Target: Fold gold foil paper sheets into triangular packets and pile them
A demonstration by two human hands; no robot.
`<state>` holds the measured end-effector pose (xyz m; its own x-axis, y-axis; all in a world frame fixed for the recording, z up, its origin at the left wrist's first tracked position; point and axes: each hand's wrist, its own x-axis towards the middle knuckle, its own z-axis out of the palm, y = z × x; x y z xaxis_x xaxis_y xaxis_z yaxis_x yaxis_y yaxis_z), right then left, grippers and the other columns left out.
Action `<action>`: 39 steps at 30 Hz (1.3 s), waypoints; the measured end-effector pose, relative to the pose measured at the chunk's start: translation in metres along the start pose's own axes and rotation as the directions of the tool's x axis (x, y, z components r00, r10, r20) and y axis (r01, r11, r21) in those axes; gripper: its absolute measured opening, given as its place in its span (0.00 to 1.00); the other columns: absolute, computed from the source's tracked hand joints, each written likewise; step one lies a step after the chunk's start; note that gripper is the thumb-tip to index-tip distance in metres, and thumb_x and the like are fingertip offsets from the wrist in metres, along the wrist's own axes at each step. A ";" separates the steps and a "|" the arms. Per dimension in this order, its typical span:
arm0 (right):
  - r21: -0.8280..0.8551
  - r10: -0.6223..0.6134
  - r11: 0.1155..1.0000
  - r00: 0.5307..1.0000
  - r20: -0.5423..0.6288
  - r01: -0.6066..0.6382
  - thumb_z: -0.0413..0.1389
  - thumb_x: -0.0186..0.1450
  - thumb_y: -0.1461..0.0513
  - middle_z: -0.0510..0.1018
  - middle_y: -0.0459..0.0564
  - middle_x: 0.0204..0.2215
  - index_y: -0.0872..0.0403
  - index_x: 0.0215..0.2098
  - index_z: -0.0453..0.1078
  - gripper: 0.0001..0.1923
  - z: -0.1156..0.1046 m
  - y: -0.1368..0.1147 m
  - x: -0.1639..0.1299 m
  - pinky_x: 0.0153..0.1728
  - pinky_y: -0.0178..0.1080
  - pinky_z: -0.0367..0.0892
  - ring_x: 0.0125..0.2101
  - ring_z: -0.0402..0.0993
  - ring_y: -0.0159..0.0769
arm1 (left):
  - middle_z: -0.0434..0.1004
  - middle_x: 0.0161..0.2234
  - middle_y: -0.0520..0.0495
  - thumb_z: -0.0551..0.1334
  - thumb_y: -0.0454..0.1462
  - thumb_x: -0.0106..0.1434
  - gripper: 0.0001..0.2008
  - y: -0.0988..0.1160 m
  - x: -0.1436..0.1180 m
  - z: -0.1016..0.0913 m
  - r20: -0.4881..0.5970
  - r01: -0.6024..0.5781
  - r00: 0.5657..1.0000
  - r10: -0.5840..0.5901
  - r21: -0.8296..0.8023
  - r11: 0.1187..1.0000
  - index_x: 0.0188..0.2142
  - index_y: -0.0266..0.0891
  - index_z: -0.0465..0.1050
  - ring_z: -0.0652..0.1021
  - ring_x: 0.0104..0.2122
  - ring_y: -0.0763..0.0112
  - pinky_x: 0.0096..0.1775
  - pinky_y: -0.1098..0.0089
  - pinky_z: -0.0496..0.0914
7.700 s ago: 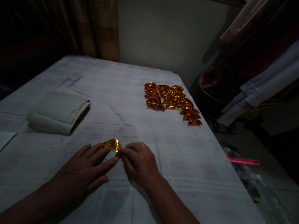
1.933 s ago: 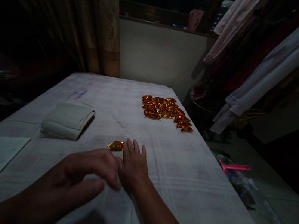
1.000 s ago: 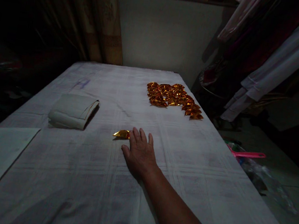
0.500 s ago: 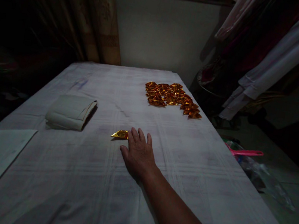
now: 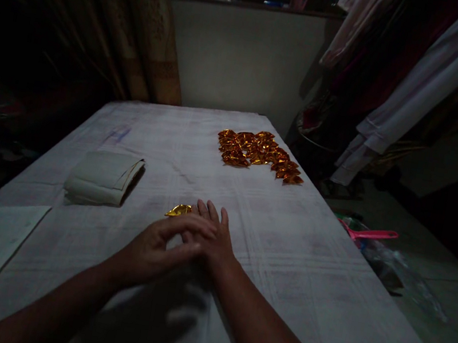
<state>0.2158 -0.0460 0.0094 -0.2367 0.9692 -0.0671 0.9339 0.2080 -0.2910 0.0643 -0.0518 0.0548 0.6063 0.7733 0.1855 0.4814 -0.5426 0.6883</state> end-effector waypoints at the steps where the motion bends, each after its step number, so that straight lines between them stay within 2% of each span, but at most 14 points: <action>1: 0.009 -0.007 1.000 1.000 -0.024 0.007 0.50 0.73 0.56 0.55 0.55 0.71 0.54 0.70 0.57 0.29 0.000 0.000 -0.001 0.68 0.60 0.41 0.71 0.46 0.52 | 0.78 0.49 0.46 0.60 0.37 0.70 0.11 -0.008 0.002 -0.005 -0.023 0.012 1.000 -0.011 0.070 0.997 0.51 0.45 0.75 0.77 0.49 0.62 0.53 0.57 0.71; 4: 0.030 -0.028 0.999 0.993 -0.113 0.032 0.48 0.74 0.54 0.58 0.56 0.70 0.55 0.69 0.59 0.28 0.000 -0.002 -0.003 0.68 0.61 0.42 0.70 0.49 0.53 | 0.79 0.45 0.44 0.63 0.34 0.66 0.12 -0.040 0.000 -0.016 -0.130 0.104 0.990 -0.061 0.357 0.928 0.49 0.44 0.77 0.77 0.46 0.59 0.50 0.56 0.70; 7: 0.039 -0.033 0.999 0.990 -0.139 0.038 0.49 0.73 0.54 0.60 0.56 0.69 0.55 0.68 0.60 0.27 0.001 -0.003 -0.005 0.67 0.62 0.43 0.69 0.51 0.53 | 0.79 0.44 0.45 0.64 0.36 0.66 0.13 -0.067 -0.003 -0.017 -0.145 0.132 0.987 -0.074 0.450 0.883 0.50 0.45 0.77 0.76 0.44 0.59 0.47 0.58 0.70; 12: 0.056 -0.038 0.997 0.984 -0.174 0.049 0.51 0.73 0.55 0.63 0.56 0.68 0.53 0.66 0.62 0.25 0.004 -0.001 -0.004 0.67 0.61 0.44 0.68 0.53 0.53 | 0.80 0.40 0.45 0.63 0.37 0.68 0.13 -0.076 0.003 -0.011 -0.122 0.098 0.992 -0.034 0.572 0.814 0.51 0.47 0.78 0.76 0.41 0.61 0.43 0.62 0.68; 14: 0.063 -0.045 0.996 0.975 -0.216 0.060 0.52 0.72 0.57 0.66 0.56 0.66 0.51 0.64 0.65 0.23 0.004 0.001 -0.003 0.65 0.61 0.48 0.67 0.56 0.53 | 0.80 0.39 0.46 0.62 0.37 0.69 0.13 -0.078 0.005 -0.010 -0.108 0.070 0.994 -0.005 0.604 0.794 0.51 0.46 0.78 0.76 0.39 0.62 0.41 0.63 0.68; 18: 0.066 -0.073 0.993 0.949 -0.305 0.098 0.55 0.71 0.61 0.77 0.55 0.55 0.48 0.54 0.75 0.15 -0.002 0.006 0.004 0.55 0.51 0.63 0.55 0.71 0.48 | 0.80 0.37 0.46 0.59 0.40 0.72 0.11 -0.084 0.003 -0.008 -0.174 0.034 0.981 0.085 0.586 0.810 0.47 0.43 0.79 0.76 0.36 0.63 0.39 0.64 0.68; 21: 0.064 -0.070 0.994 0.964 -0.255 0.089 0.55 0.72 0.60 0.82 0.53 0.42 0.48 0.49 0.78 0.11 -0.012 0.006 0.013 0.43 0.42 0.67 0.42 0.76 0.42 | 0.80 0.35 0.46 0.55 0.42 0.74 0.14 -0.086 0.000 -0.008 -0.234 0.041 0.967 0.097 0.524 0.851 0.43 0.42 0.79 0.77 0.36 0.62 0.39 0.63 0.69; 23: 0.089 -0.054 0.993 0.976 -0.209 0.074 0.55 0.72 0.60 0.83 0.51 0.37 0.48 0.46 0.79 0.10 -0.018 0.005 0.021 0.39 0.38 0.66 0.38 0.77 0.39 | 0.80 0.35 0.46 0.53 0.42 0.75 0.16 -0.085 0.000 -0.009 -0.255 0.065 0.964 0.073 0.495 0.867 0.41 0.42 0.79 0.77 0.36 0.62 0.39 0.63 0.69; 28: 0.299 0.009 0.953 0.978 -0.209 0.055 0.56 0.69 0.62 0.85 0.49 0.38 0.48 0.41 0.81 0.10 -0.019 -0.001 0.039 0.39 0.36 0.69 0.38 0.81 0.38 | 0.81 0.33 0.47 0.53 0.42 0.74 0.16 -0.087 0.000 -0.015 -0.329 0.138 0.944 0.028 0.470 0.872 0.38 0.40 0.77 0.79 0.34 0.62 0.38 0.63 0.69; 31: 0.435 0.027 0.894 0.957 -0.288 0.106 0.55 0.68 0.63 0.85 0.48 0.37 0.48 0.41 0.81 0.12 -0.008 -0.001 0.042 0.40 0.36 0.71 0.38 0.82 0.38 | 0.83 0.35 0.46 0.54 0.41 0.73 0.14 -0.093 -0.002 -0.019 -0.346 0.133 0.937 0.040 0.462 0.877 0.40 0.40 0.78 0.80 0.34 0.62 0.38 0.64 0.70; 34: 0.480 -0.006 0.855 0.929 -0.371 0.197 0.55 0.68 0.64 0.86 0.48 0.37 0.49 0.42 0.81 0.12 0.003 0.002 0.042 0.40 0.37 0.72 0.37 0.82 0.38 | 0.85 0.38 0.45 0.55 0.40 0.72 0.13 -0.098 -0.004 -0.020 -0.372 0.144 0.928 0.032 0.434 0.889 0.43 0.40 0.79 0.81 0.36 0.62 0.40 0.64 0.72; 39: 0.482 -0.009 0.847 0.912 -0.411 0.226 0.56 0.65 0.66 0.85 0.51 0.38 0.52 0.44 0.81 0.13 0.007 0.002 0.041 0.42 0.40 0.74 0.39 0.82 0.40 | 0.84 0.35 0.48 0.57 0.39 0.68 0.11 -0.090 -0.002 -0.022 -0.380 0.310 0.911 -0.160 0.377 0.873 0.37 0.42 0.79 0.81 0.35 0.63 0.39 0.66 0.71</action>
<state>0.2062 -0.0065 -0.0010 -0.1145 0.9357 0.3336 0.6082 0.3316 -0.7212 0.0058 0.0031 0.0079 0.2353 0.9158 0.3254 0.8467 -0.3575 0.3940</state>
